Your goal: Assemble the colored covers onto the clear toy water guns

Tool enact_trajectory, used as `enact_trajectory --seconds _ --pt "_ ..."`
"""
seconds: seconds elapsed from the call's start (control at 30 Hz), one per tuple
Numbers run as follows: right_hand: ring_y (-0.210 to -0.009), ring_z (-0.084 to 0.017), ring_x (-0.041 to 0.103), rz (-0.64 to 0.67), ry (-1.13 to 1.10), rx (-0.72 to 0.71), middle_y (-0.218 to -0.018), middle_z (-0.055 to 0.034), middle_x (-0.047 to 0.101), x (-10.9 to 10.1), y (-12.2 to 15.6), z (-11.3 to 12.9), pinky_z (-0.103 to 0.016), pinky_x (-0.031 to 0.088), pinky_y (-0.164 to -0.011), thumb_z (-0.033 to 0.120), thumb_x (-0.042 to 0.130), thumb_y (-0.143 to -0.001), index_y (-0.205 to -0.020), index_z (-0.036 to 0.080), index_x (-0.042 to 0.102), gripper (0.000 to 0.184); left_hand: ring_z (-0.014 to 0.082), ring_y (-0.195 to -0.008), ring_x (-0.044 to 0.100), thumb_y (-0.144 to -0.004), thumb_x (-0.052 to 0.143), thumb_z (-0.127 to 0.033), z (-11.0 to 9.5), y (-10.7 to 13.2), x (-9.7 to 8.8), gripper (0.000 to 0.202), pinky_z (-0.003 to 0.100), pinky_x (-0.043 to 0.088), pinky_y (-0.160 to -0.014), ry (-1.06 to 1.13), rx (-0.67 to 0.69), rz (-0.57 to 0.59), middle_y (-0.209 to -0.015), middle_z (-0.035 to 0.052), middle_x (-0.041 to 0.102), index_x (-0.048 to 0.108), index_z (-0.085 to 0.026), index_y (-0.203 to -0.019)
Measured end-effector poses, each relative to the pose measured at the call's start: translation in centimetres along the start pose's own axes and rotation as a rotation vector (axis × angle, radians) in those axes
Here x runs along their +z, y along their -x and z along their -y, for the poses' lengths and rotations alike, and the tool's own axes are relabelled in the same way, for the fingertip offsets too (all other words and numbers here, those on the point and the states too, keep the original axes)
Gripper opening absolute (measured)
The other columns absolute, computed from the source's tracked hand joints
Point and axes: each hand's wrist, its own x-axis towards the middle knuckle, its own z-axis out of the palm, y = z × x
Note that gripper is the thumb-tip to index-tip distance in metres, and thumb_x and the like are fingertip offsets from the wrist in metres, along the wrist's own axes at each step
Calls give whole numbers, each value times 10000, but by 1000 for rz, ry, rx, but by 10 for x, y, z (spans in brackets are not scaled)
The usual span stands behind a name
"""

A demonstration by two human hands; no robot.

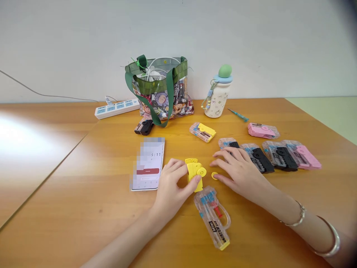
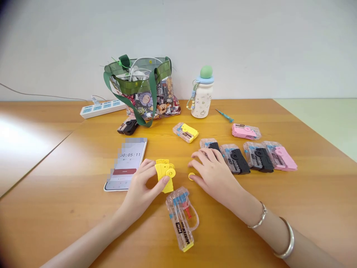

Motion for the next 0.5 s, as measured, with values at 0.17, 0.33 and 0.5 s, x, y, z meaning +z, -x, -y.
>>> enact_trajectory --seconds 0.17,0.33,0.5 --pt "-1089 -267 489 21 35 -41 -1054 -60 638 6 1 -6 -437 349 -933 235 583 -855 -805 200 600 63 196 -832 493 -815 632 -220 6 1 3 76 339 437 -762 -33 160 -58 -814 20 680 699 -216 -849" --pt "-942 -220 557 19 -317 137 -880 -13 645 -2 -2 -4 -411 368 -868 290 587 -856 -781 220 550 109 197 -951 512 -836 636 -194 10 2 2 169 343 408 -834 -158 344 -41 -990 -32 704 708 -323 -920" --pt "-745 -151 561 40 -998 329 -804 1 591 -18 -2 6 -286 443 -685 409 577 -845 -807 219 528 200 194 -978 526 -842 633 -186 11 4 1 126 316 374 -797 -333 578 -106 -999 -50 718 698 -285 -798"
